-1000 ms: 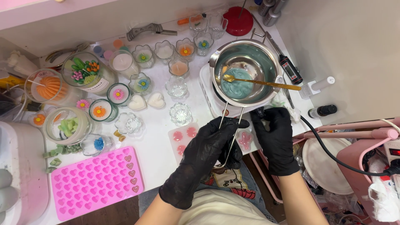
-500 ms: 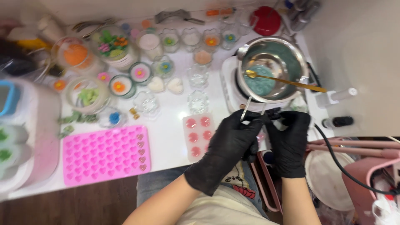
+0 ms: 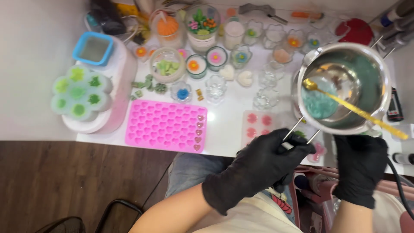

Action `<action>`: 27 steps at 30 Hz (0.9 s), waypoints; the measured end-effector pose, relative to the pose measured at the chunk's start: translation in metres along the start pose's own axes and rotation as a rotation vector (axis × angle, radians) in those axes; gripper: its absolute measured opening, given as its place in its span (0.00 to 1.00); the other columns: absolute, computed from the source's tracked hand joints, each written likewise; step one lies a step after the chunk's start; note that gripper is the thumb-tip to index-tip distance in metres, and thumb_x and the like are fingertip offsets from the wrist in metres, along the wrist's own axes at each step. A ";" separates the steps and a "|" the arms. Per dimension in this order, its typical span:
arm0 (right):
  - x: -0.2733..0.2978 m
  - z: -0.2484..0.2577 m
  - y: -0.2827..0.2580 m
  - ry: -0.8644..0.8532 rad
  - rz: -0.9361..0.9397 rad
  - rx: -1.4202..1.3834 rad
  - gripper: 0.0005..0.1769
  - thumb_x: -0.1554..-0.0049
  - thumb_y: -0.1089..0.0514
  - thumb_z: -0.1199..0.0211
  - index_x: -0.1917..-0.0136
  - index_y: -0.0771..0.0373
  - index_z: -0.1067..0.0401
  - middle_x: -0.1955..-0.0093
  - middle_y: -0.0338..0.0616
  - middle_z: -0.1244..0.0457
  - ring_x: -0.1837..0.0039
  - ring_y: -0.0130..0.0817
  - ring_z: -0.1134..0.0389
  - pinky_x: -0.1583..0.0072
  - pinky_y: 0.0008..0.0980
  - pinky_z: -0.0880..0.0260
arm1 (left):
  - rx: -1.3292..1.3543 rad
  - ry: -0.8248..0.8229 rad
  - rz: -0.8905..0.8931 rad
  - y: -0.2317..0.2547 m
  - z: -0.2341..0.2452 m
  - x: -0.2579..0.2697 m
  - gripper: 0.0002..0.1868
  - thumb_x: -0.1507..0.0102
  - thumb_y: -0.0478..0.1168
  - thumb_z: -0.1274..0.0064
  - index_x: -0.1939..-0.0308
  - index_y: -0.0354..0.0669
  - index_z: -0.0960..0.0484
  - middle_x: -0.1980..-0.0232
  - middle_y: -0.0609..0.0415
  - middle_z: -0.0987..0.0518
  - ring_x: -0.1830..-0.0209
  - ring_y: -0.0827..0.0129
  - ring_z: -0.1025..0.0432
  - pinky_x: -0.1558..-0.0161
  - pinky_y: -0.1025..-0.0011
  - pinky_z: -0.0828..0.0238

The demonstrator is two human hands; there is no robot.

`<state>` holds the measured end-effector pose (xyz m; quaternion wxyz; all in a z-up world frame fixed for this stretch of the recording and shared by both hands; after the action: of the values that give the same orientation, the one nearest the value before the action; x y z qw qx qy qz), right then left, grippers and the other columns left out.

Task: The recorder is pouring melted blue wax into heart-shaped silicone molds using a small melting pot.

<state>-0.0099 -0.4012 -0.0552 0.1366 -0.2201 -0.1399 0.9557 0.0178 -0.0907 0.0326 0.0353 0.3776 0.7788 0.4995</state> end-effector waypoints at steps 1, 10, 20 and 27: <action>-0.004 0.011 -0.014 -0.002 0.007 -0.005 0.20 0.36 0.47 0.22 0.52 0.66 0.22 0.57 0.49 0.32 0.52 0.45 0.31 0.47 0.41 0.32 | 0.002 0.008 -0.005 0.002 0.008 0.013 0.13 0.30 0.43 0.47 0.47 0.39 0.21 0.77 0.62 0.29 0.85 0.80 0.35 0.83 0.75 0.37; 0.010 0.025 -0.048 -0.137 -0.176 -0.628 0.17 0.28 0.54 0.47 0.34 0.69 0.31 0.52 0.48 0.33 0.52 0.34 0.32 0.47 0.31 0.31 | -0.003 0.189 0.080 -0.026 0.088 0.115 0.11 0.31 0.37 0.46 0.45 0.41 0.19 0.79 0.60 0.29 0.85 0.80 0.36 0.82 0.75 0.39; 0.096 -0.008 -0.304 -0.416 -0.341 -1.207 0.20 0.43 0.72 0.35 0.38 0.68 0.30 0.48 0.46 0.31 0.51 0.28 0.29 0.51 0.28 0.26 | -0.098 0.559 0.085 -0.091 0.184 0.189 0.13 0.35 0.37 0.43 0.47 0.42 0.15 0.83 0.56 0.26 0.88 0.75 0.33 0.84 0.72 0.37; 0.080 -0.006 -0.420 -0.686 0.212 -1.129 0.16 0.38 0.70 0.37 0.37 0.67 0.26 0.48 0.42 0.31 0.50 0.26 0.32 0.48 0.25 0.30 | -0.068 0.694 -0.032 -0.114 0.214 0.226 0.13 0.36 0.33 0.42 0.48 0.43 0.14 0.79 0.59 0.23 0.87 0.77 0.32 0.83 0.73 0.37</action>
<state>0.0075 0.0140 0.0471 -0.1464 0.0459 -0.6316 0.7600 -0.1139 0.1865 -0.0930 -0.2114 0.1717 0.7330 0.6233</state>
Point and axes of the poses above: each hand's wrist, its own x-axis away from the middle knuckle, its own z-axis out of the back of the hand, y = z × x, the point moved 10 cm from there along -x, towards the middle knuckle
